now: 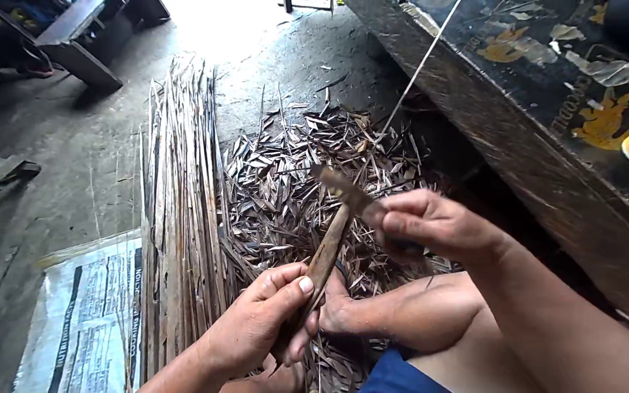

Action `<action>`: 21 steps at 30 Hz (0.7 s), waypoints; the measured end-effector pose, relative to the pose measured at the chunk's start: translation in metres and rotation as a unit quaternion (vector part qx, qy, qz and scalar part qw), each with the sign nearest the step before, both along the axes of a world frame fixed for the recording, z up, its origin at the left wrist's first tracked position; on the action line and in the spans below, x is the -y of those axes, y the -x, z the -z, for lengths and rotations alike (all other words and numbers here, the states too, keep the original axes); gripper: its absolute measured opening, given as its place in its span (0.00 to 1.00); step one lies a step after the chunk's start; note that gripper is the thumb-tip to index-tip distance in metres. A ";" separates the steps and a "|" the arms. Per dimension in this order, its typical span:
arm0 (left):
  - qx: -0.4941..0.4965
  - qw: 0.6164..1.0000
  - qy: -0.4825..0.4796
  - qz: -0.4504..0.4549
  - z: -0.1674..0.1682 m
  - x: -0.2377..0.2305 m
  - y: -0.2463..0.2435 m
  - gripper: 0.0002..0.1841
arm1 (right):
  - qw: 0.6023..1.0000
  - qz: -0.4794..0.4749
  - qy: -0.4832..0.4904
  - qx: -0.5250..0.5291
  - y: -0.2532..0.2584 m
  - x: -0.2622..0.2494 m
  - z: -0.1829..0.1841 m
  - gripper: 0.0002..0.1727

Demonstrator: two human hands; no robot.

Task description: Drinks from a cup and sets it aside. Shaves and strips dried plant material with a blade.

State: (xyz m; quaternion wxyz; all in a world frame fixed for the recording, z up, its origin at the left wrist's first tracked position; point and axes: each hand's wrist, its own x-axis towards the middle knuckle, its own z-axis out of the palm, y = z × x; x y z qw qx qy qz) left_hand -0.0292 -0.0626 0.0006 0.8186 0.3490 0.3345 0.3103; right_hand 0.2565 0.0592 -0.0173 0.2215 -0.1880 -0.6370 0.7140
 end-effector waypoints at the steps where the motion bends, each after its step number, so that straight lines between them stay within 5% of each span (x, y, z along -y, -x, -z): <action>1: 0.005 1.000 -0.002 -0.001 0.001 -0.001 0.001 0.14 | 0.999 -0.032 -0.004 0.003 0.007 0.008 0.001 0.18; 7: -0.004 1.000 0.000 0.006 0.002 0.002 -0.002 0.19 | 0.990 -0.129 0.018 -0.054 0.035 0.026 0.021 0.20; 21: 0.017 1.000 0.004 0.018 -0.002 -0.004 0.001 0.16 | 0.998 0.054 -0.001 -0.035 0.002 0.003 0.005 0.18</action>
